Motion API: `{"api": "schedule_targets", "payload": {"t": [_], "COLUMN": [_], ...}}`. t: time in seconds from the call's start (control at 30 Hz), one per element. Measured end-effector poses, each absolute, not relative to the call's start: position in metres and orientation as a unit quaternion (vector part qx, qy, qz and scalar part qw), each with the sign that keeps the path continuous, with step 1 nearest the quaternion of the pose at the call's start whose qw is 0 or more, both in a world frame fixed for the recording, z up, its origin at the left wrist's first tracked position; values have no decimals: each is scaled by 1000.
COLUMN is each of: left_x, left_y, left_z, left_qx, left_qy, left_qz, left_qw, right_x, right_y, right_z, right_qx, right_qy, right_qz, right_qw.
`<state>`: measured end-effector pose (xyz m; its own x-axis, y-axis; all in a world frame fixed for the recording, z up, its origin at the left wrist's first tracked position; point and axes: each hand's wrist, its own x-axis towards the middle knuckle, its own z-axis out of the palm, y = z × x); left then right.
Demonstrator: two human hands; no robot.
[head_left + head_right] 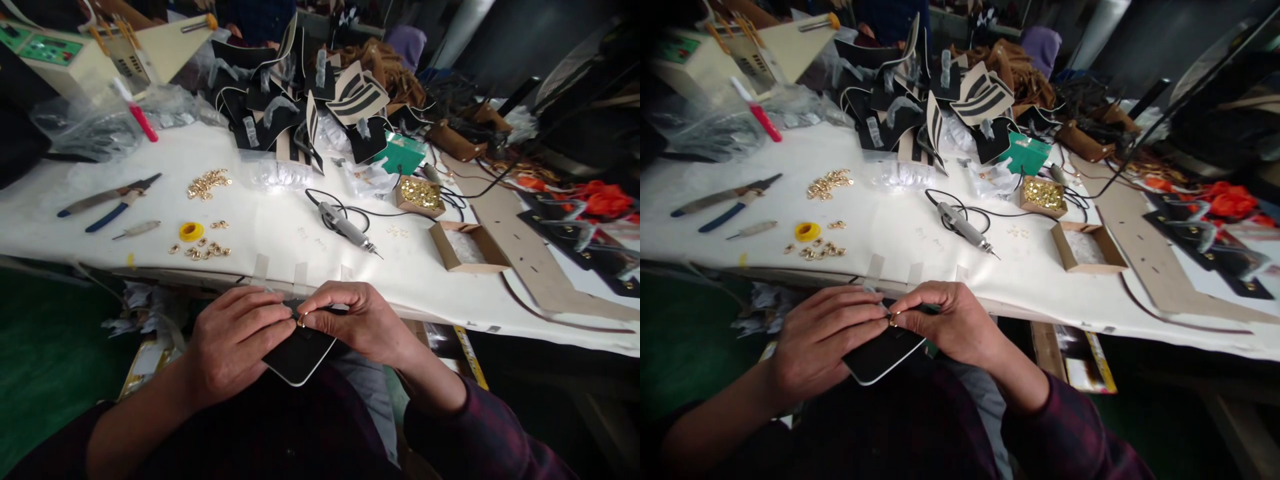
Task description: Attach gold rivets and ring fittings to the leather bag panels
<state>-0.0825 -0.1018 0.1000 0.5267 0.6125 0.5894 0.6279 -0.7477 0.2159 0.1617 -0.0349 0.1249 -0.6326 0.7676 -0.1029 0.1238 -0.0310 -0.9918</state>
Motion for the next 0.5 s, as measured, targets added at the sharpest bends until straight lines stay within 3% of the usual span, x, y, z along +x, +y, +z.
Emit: {"api": "schedule_targets", "payload": {"t": [0.27, 0.5], "left_x": [-72, -68], "left_y": [-101, -101], "left_z": [102, 99], "left_qx": [-869, -855], "left_qy": [-365, -380], "left_qz": [-332, -352], "left_qw": [24, 7], "right_x": [171, 171], "right_y": [-34, -40], "right_z": [132, 124], "right_qx": [-282, -338], "right_qy": [-780, -716], "right_qz": [501, 557], "right_qw": [248, 249]}}
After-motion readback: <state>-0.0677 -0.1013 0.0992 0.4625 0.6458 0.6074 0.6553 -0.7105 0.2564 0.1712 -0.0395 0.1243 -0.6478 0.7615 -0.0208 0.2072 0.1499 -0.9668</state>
